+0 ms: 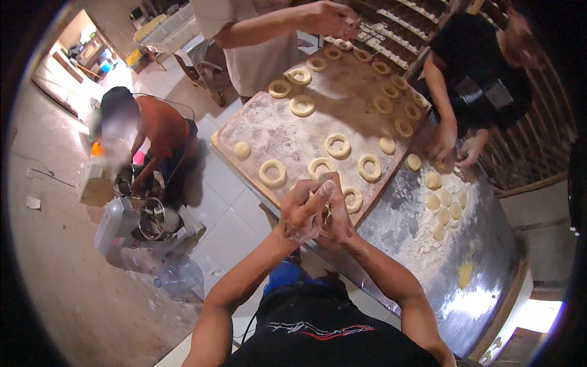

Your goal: The person shapes dough pieces into rings by hand on a floured metal table. They repeatedly pick up dough, roll it, and form a hole in the center, then place the rings onto a wooden board. Other workers are visible nearby performing similar tasks.

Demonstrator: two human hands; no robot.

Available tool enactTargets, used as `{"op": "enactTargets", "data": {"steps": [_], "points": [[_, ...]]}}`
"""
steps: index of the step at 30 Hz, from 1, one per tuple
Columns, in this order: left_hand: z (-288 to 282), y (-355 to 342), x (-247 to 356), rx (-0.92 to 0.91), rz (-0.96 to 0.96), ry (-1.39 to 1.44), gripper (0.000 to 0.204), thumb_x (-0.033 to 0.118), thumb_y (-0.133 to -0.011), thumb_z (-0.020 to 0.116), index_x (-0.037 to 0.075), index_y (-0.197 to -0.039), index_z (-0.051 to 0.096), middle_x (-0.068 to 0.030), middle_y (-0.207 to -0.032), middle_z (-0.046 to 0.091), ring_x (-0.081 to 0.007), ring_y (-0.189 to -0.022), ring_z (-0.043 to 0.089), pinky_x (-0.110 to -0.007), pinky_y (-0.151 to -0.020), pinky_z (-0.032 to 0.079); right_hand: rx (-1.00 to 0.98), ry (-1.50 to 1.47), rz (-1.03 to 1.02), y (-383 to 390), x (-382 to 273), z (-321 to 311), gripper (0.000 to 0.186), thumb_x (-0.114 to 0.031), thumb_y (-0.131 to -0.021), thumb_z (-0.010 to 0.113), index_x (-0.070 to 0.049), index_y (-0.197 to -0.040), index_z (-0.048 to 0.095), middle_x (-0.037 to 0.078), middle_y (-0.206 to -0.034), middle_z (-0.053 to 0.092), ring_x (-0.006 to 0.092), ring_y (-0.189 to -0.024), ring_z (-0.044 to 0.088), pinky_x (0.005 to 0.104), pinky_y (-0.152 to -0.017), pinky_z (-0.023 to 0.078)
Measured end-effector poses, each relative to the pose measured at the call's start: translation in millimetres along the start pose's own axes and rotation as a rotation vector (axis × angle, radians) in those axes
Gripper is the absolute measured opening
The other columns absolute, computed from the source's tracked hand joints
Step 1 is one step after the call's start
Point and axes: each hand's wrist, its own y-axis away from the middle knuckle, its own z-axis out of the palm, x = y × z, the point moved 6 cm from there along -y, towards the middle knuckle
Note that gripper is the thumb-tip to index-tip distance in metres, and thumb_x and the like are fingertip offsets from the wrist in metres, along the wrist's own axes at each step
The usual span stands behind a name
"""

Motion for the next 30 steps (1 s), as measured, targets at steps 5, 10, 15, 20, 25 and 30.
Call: {"op": "enactTargets", "data": {"steps": [5, 10, 15, 20, 25, 30], "points": [[1, -9, -100, 0.016, -0.805, 0.262, 0.047, -0.003, -0.086, 0.054, 0.001, -0.132, 0.048, -0.0204, -0.093, 0.062, -0.0326, -0.086, 0.064, -0.039, -0.078, 0.049, 0.023, 0.327, 0.065, -78, 1, 0, 0.026, -0.013, -0.09, 0.044, -0.008, -0.114, 0.036, 0.011, -0.098, 0.048, 0.0168, -0.084, 0.05, 0.0348, -0.071, 0.044], [-26, -58, -168, 0.136, -0.535, 0.22, 0.047, 0.01, -0.095, 0.049, 0.005, -0.14, 0.039, -0.014, -0.134, 0.048, -0.0232, -0.113, 0.053, -0.035, -0.097, 0.042, 0.459, 0.927, -0.219, -144, -37, -20, 0.033, -0.013, -0.09, 0.048, -0.006, -0.122, 0.04, 0.02, -0.081, 0.062, 0.0378, -0.074, 0.061, 0.0468, -0.07, 0.046], [-138, -22, -211, 0.696, -0.751, 0.26, 0.044, 0.028, -0.101, 0.044, 0.009, -0.14, 0.036, -0.0139, -0.135, 0.043, -0.0272, -0.11, 0.055, -0.037, -0.096, 0.045, 0.08, 1.063, -0.095, -172, -2, 18, 0.038, -0.025, -0.09, 0.052, -0.007, -0.122, 0.04, 0.025, -0.074, 0.064, 0.0423, -0.077, 0.065, 0.0535, -0.071, 0.047], [-156, 16, -194, 0.769, -0.946, 0.225, 0.04, 0.03, -0.101, 0.044, 0.008, -0.135, 0.043, -0.0114, -0.13, 0.048, -0.0227, -0.103, 0.058, -0.033, -0.09, 0.047, -0.265, 1.478, -0.38, -208, 47, 107, 0.041, -0.037, -0.086, 0.057, -0.003, -0.111, 0.057, 0.025, -0.081, 0.065, 0.0417, -0.08, 0.065, 0.0507, -0.075, 0.05], [-133, 15, -151, 0.61, -0.883, 0.008, 0.038, 0.03, -0.099, 0.044, 0.003, -0.125, 0.05, -0.0103, -0.119, 0.059, -0.0197, -0.097, 0.059, -0.033, -0.084, 0.046, -0.426, 0.732, -0.64, -151, 42, 106, 0.046, -0.024, -0.076, 0.072, 0.0, -0.112, 0.056, 0.024, -0.09, 0.064, 0.0424, -0.086, 0.062, 0.0441, -0.078, 0.051], [-7, 19, -75, 0.304, -0.885, 0.313, 0.021, 0.019, -0.094, 0.052, 0.003, -0.108, 0.057, -0.0075, -0.101, 0.062, -0.0183, -0.09, 0.06, -0.032, -0.082, 0.047, 0.336, 0.557, -0.152, 12, -6, -123, 0.05, -0.023, -0.08, 0.073, -0.006, -0.12, 0.049, 0.019, -0.108, 0.064, 0.0297, -0.094, 0.066, 0.0394, -0.083, 0.051]]}}
